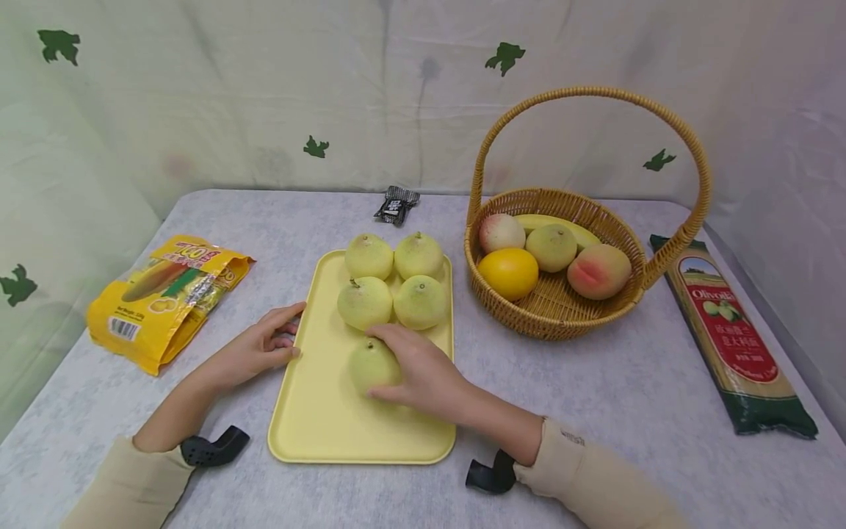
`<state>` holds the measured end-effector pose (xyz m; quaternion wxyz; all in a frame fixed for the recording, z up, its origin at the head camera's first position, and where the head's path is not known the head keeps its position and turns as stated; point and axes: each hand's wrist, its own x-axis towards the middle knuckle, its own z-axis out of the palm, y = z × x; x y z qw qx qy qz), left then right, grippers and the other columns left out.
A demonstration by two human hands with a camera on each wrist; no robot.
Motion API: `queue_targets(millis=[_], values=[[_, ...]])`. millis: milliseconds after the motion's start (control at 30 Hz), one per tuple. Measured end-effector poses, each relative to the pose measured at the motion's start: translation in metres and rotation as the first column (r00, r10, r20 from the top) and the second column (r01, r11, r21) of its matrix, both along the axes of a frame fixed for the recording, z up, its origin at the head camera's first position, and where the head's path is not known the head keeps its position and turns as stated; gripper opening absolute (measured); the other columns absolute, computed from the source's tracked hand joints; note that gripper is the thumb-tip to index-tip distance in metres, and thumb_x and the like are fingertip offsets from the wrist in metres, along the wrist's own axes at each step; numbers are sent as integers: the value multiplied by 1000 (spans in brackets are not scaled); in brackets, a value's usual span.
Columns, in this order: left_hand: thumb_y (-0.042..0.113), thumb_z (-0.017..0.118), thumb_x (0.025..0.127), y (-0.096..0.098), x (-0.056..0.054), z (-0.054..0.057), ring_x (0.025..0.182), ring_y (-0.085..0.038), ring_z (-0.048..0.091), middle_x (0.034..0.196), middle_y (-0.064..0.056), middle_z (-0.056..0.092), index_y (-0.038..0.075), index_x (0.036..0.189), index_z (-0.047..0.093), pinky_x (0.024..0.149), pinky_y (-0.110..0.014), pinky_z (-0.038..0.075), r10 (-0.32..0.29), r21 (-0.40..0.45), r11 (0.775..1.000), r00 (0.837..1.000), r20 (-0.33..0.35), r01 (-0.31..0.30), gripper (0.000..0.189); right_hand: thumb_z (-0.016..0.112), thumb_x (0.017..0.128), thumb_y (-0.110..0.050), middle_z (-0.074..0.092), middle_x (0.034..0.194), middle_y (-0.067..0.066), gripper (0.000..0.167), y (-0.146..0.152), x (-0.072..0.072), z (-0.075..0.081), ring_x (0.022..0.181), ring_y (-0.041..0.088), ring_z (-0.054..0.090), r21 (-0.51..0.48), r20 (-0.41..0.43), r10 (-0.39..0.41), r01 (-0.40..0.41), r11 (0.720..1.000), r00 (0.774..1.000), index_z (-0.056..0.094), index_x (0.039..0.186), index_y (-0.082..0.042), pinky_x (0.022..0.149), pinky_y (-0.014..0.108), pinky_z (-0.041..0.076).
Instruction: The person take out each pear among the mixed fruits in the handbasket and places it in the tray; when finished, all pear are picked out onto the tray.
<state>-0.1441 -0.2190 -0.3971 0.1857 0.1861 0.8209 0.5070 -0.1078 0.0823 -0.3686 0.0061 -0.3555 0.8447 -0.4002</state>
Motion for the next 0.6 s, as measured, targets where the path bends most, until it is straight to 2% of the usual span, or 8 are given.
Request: queue_targets(millis=[267, 400, 600], values=[[12, 59, 87, -1, 0, 0, 101, -25, 41, 126, -16, 29, 4, 144, 16, 81, -19, 39, -8, -5, 1000, 1000, -9, 8, 72, 77, 72, -25, 47, 125, 0, 67, -16, -4, -6, 112, 8, 41, -56, -9, 35, -36, 998, 999, 44, 126, -5, 95, 26, 32], [12, 59, 87, -1, 0, 0, 101, -25, 40, 127, -17, 29, 3, 143, 16, 81, -19, 39, -11, 8, 1000, 1000, -13, 11, 71, 77, 71, -27, 46, 124, -1, 67, -21, -2, -4, 111, 9, 42, -36, -27, 22, -23, 999, 999, 45, 125, -4, 95, 26, 32], [12, 59, 87, 0, -1, -1, 102, -25, 40, 129, -16, 28, 4, 143, 15, 81, -18, 39, -12, 9, 1000, 1000, -13, 13, 72, 70, 75, -38, 39, 134, -2, 74, -11, -2, 6, 120, 8, 35, 26, -21, 37, -36, 999, 999, 36, 134, -10, 99, 27, 27]])
